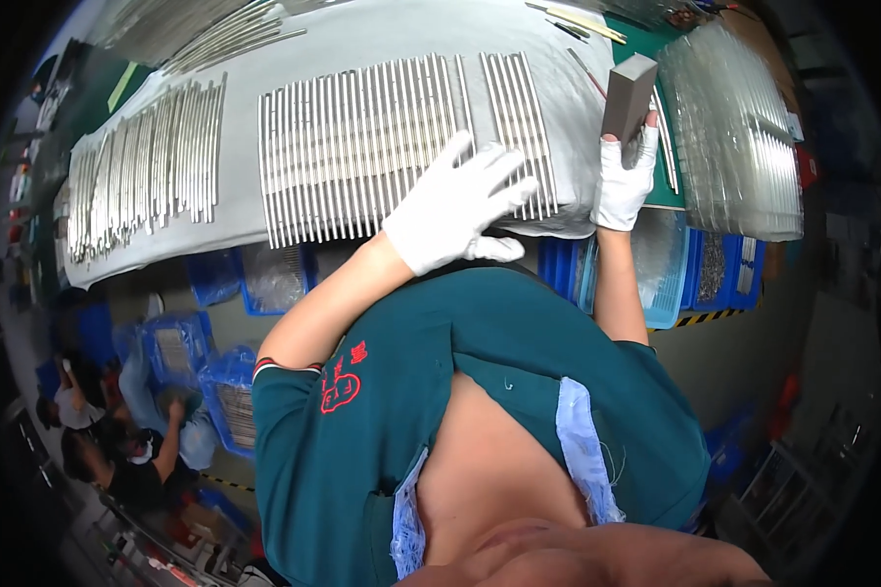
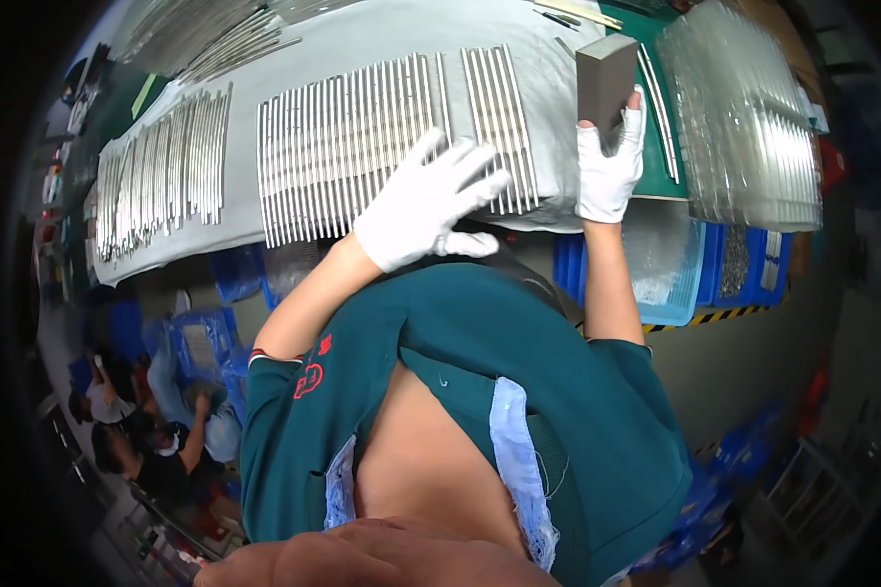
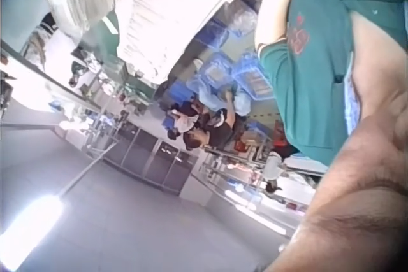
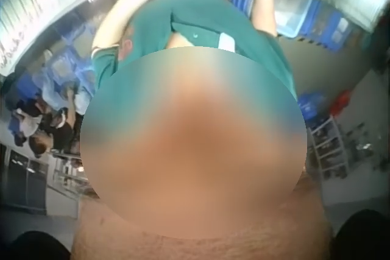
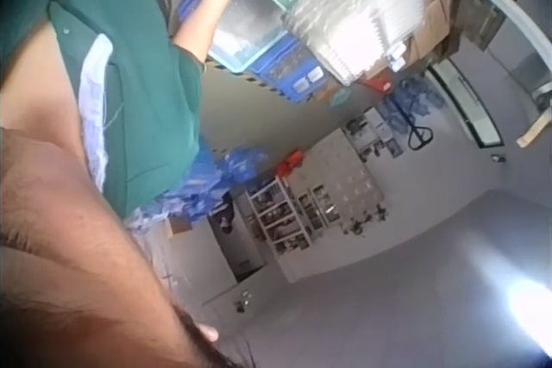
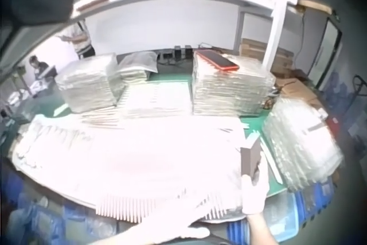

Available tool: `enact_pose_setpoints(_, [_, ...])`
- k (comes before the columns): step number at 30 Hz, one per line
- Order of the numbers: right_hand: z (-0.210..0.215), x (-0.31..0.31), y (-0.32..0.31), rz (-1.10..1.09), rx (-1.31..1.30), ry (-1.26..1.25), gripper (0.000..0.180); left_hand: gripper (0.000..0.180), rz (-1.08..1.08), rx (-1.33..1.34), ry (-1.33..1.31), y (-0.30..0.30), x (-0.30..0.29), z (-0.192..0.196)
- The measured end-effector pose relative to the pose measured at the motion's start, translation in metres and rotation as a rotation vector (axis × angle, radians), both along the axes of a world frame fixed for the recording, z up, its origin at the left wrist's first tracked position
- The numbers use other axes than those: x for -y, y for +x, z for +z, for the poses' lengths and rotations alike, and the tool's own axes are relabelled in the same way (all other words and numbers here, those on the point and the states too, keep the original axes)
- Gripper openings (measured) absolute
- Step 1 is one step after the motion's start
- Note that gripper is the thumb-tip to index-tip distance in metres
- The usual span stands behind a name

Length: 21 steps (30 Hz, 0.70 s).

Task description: The worker is using a sanding block to polish or sand a series of long metal rods laid out on a workbench.

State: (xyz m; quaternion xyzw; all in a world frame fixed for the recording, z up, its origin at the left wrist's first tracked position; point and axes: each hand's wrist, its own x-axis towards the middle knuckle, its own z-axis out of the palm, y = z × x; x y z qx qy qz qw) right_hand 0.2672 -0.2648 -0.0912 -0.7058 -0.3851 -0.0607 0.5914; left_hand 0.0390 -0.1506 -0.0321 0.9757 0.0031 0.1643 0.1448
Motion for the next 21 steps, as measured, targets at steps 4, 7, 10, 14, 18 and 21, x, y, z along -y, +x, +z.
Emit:
enact_pose_setpoints(4, [0.003, 0.000, -0.001, 0.011, -0.040, 0.002, 0.074, 0.080, 0.219, -0.105, 0.032, -0.043, -0.011, 0.009])
enact_pose_setpoints(7, [0.003, 0.000, -0.001, -0.002, -0.066, -0.014, 0.073, 0.082, 0.280, -0.148, 0.029, -0.059, -0.013, 0.000])
enact_pose_setpoints(10, [0.007, 0.000, -0.003, -0.016, -0.076, -0.037, 0.072, 0.083, 0.269, -0.142, 0.021, -0.053, -0.010, -0.001])
enact_pose_setpoints(14, [0.014, 0.000, -0.007, -0.066, -0.111, -0.110, 0.070, 0.081, 0.179, -0.097, -0.045, -0.031, -0.004, -0.005])
enact_pose_setpoints(18, [0.008, -0.002, -0.004, -0.031, -0.095, -0.047, 0.068, 0.082, 0.033, 0.046, -0.105, -0.017, 0.000, -0.014])
enact_pose_setpoints(21, [0.011, -0.001, -0.003, -0.040, -0.103, -0.076, 0.068, 0.080, 0.082, 0.038, -0.125, -0.027, -0.003, 0.001])
